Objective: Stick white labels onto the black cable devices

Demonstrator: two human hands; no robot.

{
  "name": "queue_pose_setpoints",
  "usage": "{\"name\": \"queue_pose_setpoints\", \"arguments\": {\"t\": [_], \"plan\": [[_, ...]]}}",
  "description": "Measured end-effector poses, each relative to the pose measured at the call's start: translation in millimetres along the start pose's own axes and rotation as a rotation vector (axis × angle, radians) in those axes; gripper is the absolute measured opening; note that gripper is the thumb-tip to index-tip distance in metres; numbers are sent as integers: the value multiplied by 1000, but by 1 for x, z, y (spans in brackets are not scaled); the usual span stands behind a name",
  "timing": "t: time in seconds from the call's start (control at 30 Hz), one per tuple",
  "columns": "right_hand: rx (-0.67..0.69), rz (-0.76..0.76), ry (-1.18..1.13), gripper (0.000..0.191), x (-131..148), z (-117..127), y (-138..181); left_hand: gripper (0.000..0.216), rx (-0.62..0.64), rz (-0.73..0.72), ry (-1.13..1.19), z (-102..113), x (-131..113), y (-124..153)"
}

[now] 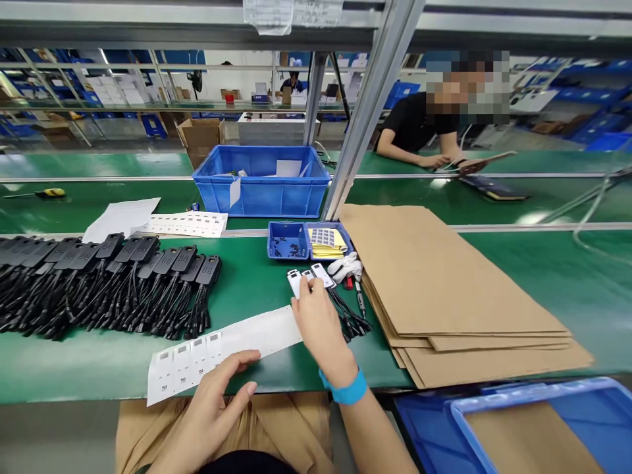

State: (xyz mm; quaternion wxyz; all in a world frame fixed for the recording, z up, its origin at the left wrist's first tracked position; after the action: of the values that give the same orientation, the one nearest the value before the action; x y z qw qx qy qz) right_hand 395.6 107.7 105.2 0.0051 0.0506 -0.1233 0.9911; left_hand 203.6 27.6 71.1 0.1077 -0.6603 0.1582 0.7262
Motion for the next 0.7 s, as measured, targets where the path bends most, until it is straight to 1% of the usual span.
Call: {"name": "queue_pose_setpoints", "arguments": {"t": [0.03,0.1,0.17,0.23,0.3,0.37,0.43,0.53,0.6,0.7], "plan": [[16,-23,84,36,-8,-4,-8,26,-34,-58,-118,4,0,4],[23,-53,190,35,-16,-10,-17,22,-135,-162,-245,13,2,13],[4,-35,156,34,-11,-14,-16,21,-249,-233,-338,21,7,24],[31,78,-54,30,8,-20,-8,23,-323,-273,-467,26,14,33],[127,231,-331,26,38,-27,6,27,-371,-294,-602,31,22,42],[210,323,-497,25,68,-31,18,29,-415,-298,-701,38,29,49],[245,360,-516,25,93,-35,25,29,-433,-292,-765,46,37,54],[257,393,-448,23,121,-39,30,31,-363,-298,-835,51,46,58],[264,407,-423,19,132,-43,31,34,-348,-299,-874,54,51,59],[251,400,-457,15,135,-48,33,38,-390,-358,-959,54,51,59]]}}
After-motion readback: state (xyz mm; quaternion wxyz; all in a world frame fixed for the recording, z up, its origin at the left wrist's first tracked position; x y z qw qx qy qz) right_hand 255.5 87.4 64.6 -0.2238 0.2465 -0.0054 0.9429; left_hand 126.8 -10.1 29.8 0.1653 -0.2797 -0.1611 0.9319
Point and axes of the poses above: each hand's wrist, its own y-axis away from the middle knuckle, its own z-axis out of the back of the hand, x = y × z, the point moved 6 cm from there along -y, towards the middle knuckle, and after that the axes turned 7 degrees about y, right-handed, at the moved point
